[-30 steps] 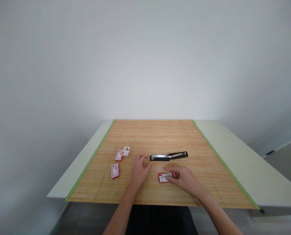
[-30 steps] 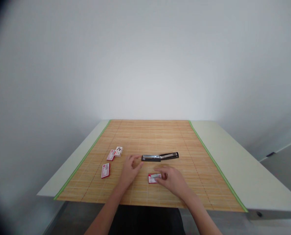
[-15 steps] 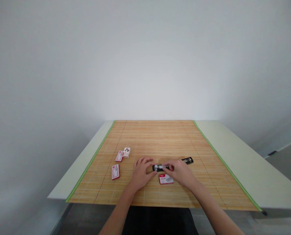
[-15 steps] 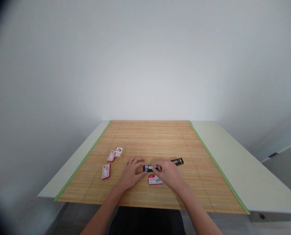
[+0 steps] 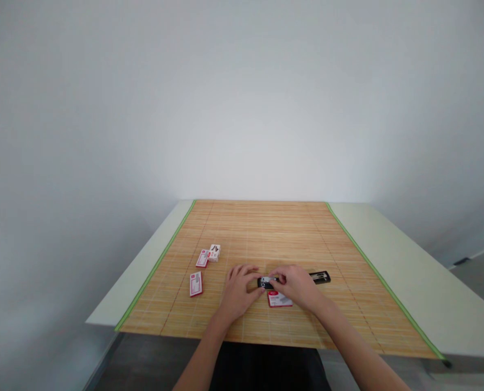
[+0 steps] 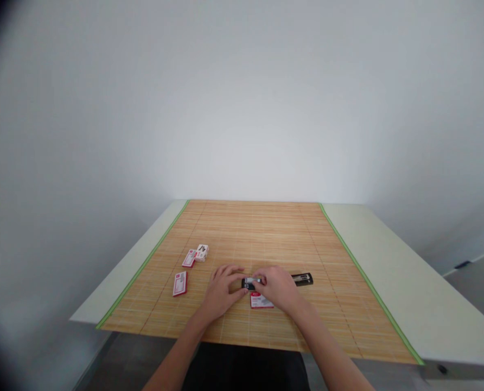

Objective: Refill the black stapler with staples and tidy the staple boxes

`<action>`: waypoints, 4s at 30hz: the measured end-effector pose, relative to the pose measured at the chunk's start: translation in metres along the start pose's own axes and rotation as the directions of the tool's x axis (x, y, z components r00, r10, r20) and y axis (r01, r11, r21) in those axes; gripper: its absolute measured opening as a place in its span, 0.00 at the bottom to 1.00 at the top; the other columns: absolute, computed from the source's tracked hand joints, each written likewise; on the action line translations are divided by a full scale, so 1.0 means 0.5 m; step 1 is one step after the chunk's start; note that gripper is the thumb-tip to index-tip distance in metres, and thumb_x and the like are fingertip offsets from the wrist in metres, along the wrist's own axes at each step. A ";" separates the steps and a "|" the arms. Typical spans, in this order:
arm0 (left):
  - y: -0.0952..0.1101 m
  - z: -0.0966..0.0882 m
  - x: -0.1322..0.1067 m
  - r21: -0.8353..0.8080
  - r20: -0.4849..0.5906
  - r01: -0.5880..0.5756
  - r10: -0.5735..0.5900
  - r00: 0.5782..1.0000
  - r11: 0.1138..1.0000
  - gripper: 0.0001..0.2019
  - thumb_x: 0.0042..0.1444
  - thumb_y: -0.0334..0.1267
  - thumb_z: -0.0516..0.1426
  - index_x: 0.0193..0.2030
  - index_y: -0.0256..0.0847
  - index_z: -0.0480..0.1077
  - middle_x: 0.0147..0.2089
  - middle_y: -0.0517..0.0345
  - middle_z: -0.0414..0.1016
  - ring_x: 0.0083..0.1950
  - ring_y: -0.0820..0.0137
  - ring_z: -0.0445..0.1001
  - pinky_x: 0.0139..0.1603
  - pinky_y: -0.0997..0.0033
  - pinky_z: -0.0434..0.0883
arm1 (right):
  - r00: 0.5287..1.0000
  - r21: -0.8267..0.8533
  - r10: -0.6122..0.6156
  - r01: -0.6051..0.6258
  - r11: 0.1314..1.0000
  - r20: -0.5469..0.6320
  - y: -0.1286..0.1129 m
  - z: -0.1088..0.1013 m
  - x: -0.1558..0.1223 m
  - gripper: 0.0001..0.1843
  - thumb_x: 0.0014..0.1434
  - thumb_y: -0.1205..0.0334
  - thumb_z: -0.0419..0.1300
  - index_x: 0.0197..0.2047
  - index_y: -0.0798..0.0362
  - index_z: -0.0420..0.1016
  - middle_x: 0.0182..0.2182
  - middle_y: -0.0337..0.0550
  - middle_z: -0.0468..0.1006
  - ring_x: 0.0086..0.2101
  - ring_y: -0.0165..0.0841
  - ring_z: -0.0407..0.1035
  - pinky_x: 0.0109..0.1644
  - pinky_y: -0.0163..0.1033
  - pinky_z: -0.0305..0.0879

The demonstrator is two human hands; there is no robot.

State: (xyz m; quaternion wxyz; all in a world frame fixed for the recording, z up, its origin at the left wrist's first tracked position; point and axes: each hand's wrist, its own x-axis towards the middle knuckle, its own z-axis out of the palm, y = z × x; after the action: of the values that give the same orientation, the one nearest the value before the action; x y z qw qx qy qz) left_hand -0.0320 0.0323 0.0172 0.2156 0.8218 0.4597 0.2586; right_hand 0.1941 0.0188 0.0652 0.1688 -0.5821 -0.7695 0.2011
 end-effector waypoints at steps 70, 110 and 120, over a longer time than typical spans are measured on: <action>0.071 0.028 -0.021 0.025 -0.062 0.138 -0.136 0.989 0.990 0.26 0.54 0.51 0.67 0.58 0.49 0.71 0.54 0.50 0.78 0.56 0.52 0.74 0.60 0.51 0.64 | 0.878 0.756 0.412 -0.094 0.647 -0.243 0.106 0.081 -0.058 0.38 0.56 0.35 0.66 0.61 0.52 0.78 0.26 0.37 0.73 0.29 0.36 0.67 0.33 0.39 0.64; -0.139 -0.162 -0.141 0.000 -0.162 0.240 -0.237 0.958 0.971 0.29 0.55 0.50 0.65 0.63 0.49 0.71 0.62 0.51 0.73 0.64 0.51 0.70 0.68 0.48 0.65 | 0.845 0.795 0.457 -0.066 0.602 -0.276 0.034 0.100 -0.075 0.35 0.64 0.32 0.56 0.63 0.48 0.77 0.38 0.48 0.83 0.38 0.44 0.75 0.41 0.45 0.72; 0.090 -0.025 -0.030 -0.222 0.068 -0.001 0.016 0.998 0.975 0.32 0.46 0.39 0.72 0.60 0.54 0.72 0.59 0.55 0.73 0.61 0.56 0.70 0.66 0.54 0.67 | 0.881 0.757 0.385 -0.048 0.651 -0.276 0.055 0.126 -0.069 0.34 0.64 0.38 0.61 0.64 0.51 0.73 0.32 0.43 0.78 0.33 0.41 0.72 0.36 0.42 0.70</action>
State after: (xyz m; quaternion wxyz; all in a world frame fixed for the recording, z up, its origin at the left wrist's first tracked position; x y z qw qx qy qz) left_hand -0.0177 -0.0011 0.0502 0.3204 0.8030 0.4169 0.2806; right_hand 0.1949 -0.0147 -0.0037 0.5196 -0.5837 -0.4928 0.3826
